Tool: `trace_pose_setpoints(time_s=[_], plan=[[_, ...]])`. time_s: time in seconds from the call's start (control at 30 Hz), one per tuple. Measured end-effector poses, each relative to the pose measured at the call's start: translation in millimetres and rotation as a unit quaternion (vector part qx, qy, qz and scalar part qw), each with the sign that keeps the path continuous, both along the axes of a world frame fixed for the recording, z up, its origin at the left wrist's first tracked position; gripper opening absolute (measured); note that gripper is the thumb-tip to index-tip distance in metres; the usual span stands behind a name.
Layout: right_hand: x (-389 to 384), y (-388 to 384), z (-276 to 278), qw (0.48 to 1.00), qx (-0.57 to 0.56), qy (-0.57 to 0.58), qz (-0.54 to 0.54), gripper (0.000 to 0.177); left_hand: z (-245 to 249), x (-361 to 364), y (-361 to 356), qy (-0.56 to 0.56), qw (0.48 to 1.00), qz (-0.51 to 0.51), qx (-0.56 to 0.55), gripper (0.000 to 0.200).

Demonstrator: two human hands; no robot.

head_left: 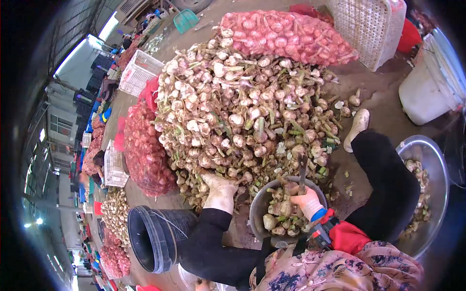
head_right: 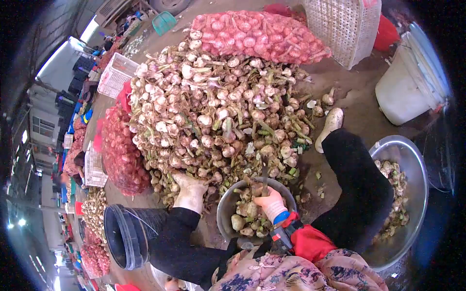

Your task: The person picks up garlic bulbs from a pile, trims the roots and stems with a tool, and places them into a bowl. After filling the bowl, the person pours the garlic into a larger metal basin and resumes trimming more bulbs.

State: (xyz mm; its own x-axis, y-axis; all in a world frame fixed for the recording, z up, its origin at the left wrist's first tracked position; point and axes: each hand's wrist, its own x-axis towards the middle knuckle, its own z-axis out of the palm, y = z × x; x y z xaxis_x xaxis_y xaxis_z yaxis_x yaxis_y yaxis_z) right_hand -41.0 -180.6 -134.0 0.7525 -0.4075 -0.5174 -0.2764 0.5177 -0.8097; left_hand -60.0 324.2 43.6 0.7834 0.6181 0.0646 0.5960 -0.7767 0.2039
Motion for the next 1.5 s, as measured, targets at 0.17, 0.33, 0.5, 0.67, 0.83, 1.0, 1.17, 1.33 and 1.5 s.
trace_pose_setpoints(time_s=[0.17,0.33,0.5,0.67,0.83,1.0,1.17,1.33,1.5], plan=[[3.5,-1.3,-15.1,0.995,0.087,-0.035,-0.022,0.033,-23.2,27.2,34.7,-0.002,0.995,-0.047,0.084,0.037],[13.5,0.4,0.9,0.997,0.076,0.008,-0.014,0.035,63.0,164.7,-102.3,-0.182,0.912,-0.281,-0.235,0.029],[16.8,3.8,-7.9,0.994,0.106,-0.018,-0.037,0.038,24.4,275.9,-294.5,0.025,0.827,-0.559,-0.059,0.036],[15.7,2.7,-12.2,0.994,0.095,-0.005,-0.051,0.036,-95.3,362.4,-390.3,0.162,0.809,-0.546,0.149,0.054],[17.7,-11.2,2.1,0.995,0.083,0.043,-0.026,0.026,-138.4,370.4,-405.7,0.110,0.849,-0.492,0.158,0.050],[19.6,-12.7,6.9,0.991,0.109,0.053,-0.062,0.023,-120.5,357.0,-401.4,0.067,0.864,-0.499,0.016,0.031],[18.5,-17.3,15.4,0.991,0.113,0.062,-0.046,0.024,-93.5,390.3,-454.9,-0.085,0.833,-0.427,-0.342,0.034],[21.1,-13.8,11.3,0.991,0.104,0.067,-0.049,0.026,-102.0,460.9,-533.4,-0.020,0.865,-0.500,0.019,0.042],[28.1,-23.2,21.5,0.987,0.117,0.104,-0.045,0.030,-137.6,488.8,-534.4,0.109,0.857,-0.504,-0.020,0.038]])
